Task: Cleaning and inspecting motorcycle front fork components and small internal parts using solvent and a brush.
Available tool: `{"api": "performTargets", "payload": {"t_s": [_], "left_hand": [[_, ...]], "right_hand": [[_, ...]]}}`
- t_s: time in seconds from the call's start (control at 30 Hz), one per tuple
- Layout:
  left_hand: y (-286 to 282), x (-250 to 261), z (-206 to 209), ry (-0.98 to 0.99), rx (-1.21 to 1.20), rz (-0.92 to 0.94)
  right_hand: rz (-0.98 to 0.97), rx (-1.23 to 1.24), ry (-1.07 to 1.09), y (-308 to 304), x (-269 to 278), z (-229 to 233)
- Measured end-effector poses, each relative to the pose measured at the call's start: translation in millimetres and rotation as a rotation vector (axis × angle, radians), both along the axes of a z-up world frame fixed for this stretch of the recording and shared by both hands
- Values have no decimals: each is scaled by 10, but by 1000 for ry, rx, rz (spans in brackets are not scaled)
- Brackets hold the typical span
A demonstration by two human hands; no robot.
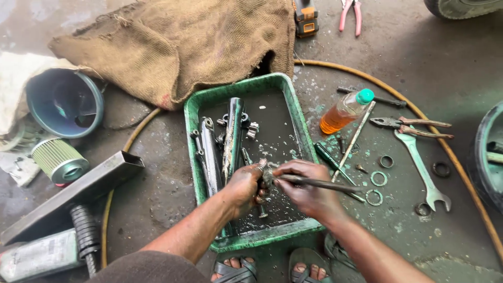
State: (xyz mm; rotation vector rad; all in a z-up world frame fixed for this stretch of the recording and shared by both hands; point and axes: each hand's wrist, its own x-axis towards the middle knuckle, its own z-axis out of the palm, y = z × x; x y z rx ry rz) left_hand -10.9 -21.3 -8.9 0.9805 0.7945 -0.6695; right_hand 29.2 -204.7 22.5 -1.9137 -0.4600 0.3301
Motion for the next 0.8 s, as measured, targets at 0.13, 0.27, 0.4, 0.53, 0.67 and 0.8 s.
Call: {"api": "performTargets", "payload": {"t_s": [0.13,0.27,0.4,0.53,0.67,0.8], "left_hand": [[44,-10,73,-6,-8,14],[60,6,275,3,6,40],[118,-5,247,5,41,55],[143,-20,31,-27,42,66],[82,-48,-16,-22,25,79],[-8,-13,90,1,-14,75]], "right_hand": [[6,-142,-137,-86,127,-261],[79,-285,-399,-156,42,-617],[203,-426,-267,-64,7,-539],[71,-288,158,-92,82,-176],[-12,20,140,12,21,87],[-8,-39,-84,11,47,191]]}}
